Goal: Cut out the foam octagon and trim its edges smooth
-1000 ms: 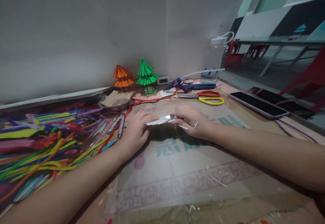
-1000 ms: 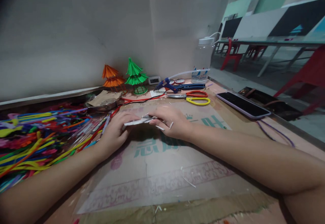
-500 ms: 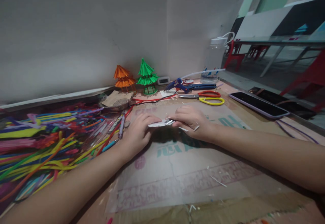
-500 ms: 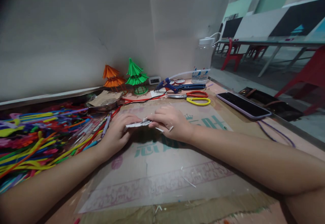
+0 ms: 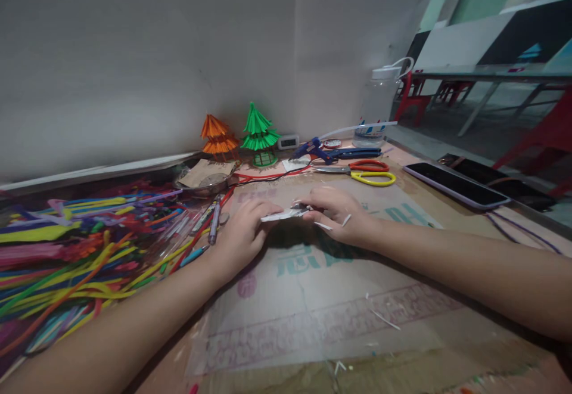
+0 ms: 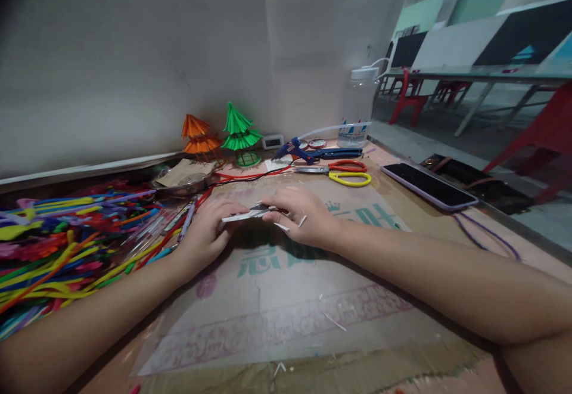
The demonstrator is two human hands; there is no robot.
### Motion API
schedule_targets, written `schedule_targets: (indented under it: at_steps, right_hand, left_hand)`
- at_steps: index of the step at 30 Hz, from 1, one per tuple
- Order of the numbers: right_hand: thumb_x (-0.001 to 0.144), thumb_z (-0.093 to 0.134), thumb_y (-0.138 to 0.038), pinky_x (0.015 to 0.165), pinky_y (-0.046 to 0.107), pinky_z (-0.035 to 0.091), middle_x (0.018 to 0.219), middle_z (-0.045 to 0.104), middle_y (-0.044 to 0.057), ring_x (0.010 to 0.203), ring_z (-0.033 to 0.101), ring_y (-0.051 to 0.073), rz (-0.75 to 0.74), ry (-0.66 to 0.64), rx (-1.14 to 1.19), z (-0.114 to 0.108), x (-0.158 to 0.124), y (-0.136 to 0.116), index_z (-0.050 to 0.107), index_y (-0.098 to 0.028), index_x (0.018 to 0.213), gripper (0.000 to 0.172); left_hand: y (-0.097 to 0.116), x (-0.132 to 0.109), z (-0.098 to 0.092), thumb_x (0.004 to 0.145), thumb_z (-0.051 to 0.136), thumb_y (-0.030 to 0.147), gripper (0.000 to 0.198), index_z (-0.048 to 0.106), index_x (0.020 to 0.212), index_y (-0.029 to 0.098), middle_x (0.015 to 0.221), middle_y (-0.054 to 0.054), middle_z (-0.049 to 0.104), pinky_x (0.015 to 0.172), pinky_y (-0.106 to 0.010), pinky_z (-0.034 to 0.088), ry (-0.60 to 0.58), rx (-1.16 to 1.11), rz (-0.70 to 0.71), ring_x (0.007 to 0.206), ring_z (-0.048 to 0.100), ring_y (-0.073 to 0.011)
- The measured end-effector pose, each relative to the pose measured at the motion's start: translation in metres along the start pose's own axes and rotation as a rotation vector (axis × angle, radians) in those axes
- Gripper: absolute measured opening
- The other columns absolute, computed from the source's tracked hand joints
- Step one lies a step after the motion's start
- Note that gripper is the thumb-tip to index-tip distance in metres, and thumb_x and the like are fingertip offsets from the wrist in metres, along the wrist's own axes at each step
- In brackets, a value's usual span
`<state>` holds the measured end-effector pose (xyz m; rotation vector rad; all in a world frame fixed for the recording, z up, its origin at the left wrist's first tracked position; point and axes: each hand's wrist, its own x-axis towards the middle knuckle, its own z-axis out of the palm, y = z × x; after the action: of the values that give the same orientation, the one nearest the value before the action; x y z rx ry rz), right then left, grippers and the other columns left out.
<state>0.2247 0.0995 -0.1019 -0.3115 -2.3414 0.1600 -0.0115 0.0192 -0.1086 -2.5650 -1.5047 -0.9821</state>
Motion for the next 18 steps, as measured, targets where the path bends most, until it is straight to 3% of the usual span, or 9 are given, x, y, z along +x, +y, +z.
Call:
schedule_targets:
  at_steps: [8,18]
  right_hand:
    - [0.101,0.047,-0.038,0.072,0.033,0.043,0.086,0.069,0.008,0.075,0.056,0.018,-0.034,-0.02,0.038,-0.0022,0.0012,-0.0033,0.066,-0.015,0.108,0.031]
    - [0.101,0.046,-0.036,0.076,0.034,0.045,0.09,0.068,0.009,0.081,0.058,0.02,-0.017,-0.037,0.02,-0.0026,-0.0008,0.0007,0.066,-0.016,0.11,0.03]
  left_hand:
    - [0.0018,-0.0001,-0.0013,0.087,0.05,0.005,0.033,0.064,0.112,0.021,0.108,-0.006,0.067,0.09,-0.037,0.047,-0.011,0.051,0.045,0.102,0.06,-0.0222]
    - [0.001,-0.0007,-0.0009,0.089,0.049,0.005,0.031,0.063,0.112,0.02,0.108,-0.006,0.067,0.09,-0.036,0.046,-0.003,0.048,0.054,0.101,0.059,-0.0216]
